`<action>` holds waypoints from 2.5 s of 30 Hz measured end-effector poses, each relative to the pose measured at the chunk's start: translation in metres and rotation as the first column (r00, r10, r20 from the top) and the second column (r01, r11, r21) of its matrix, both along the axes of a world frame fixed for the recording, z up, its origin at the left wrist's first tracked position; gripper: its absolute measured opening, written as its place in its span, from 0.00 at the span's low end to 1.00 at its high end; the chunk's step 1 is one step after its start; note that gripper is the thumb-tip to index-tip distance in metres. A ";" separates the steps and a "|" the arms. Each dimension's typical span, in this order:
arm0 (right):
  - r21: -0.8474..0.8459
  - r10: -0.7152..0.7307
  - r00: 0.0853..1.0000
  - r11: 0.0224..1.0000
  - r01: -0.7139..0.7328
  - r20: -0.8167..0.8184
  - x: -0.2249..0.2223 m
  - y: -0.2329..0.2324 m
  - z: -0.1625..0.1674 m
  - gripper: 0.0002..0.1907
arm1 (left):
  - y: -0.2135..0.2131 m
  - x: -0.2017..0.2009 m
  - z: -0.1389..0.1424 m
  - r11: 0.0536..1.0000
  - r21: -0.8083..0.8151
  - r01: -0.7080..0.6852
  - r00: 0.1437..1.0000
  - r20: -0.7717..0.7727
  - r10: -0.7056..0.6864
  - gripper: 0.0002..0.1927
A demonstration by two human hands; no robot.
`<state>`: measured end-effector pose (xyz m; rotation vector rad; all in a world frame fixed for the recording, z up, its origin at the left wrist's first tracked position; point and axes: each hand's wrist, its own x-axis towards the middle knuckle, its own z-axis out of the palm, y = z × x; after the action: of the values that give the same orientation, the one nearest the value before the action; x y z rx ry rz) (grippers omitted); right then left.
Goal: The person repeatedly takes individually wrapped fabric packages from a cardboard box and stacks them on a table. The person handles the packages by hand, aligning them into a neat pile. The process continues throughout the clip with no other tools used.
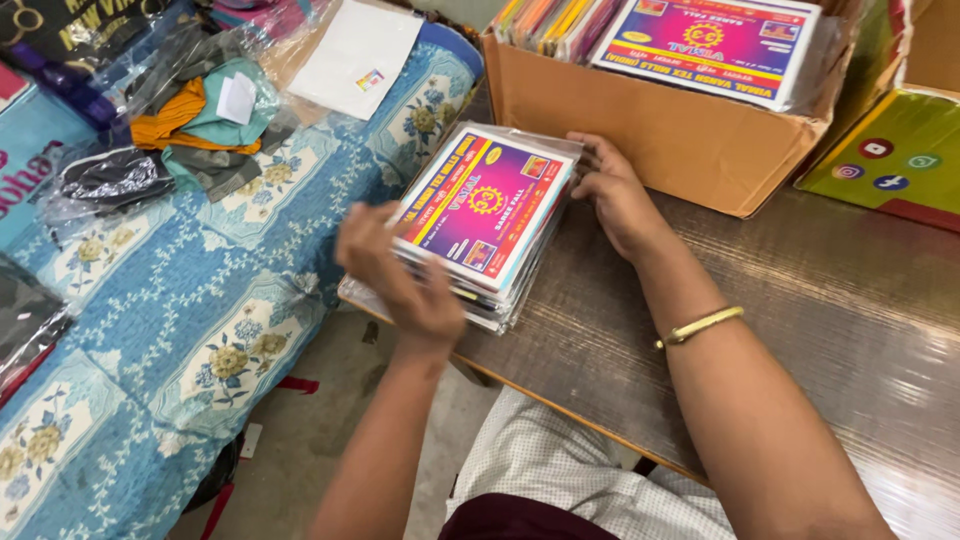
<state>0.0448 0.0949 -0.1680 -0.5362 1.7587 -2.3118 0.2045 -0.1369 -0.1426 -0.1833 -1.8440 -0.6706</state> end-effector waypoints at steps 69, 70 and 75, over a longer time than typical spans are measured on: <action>0.020 -0.111 0.973 0.994 0.109 0.205 0.021 0.035 -0.001 0.08 | 0.060 -0.134 0.149 0.831 -0.140 0.538 0.730 0.570 -0.377 0.10; 0.053 -0.117 0.978 0.993 0.109 0.174 0.022 0.033 -0.002 0.08 | 0.065 -0.130 0.149 0.822 -0.180 0.541 0.747 0.552 -0.371 0.13; 0.264 -0.150 0.988 0.955 0.133 0.043 0.027 0.018 -0.010 0.10 | 0.054 -0.096 0.133 0.871 -0.186 0.454 0.814 0.485 -0.320 0.21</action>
<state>0.0716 0.1129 -0.1783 -0.2979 2.0898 -2.1080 0.1088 -0.0827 -0.0097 -0.6757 -2.3785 -0.7590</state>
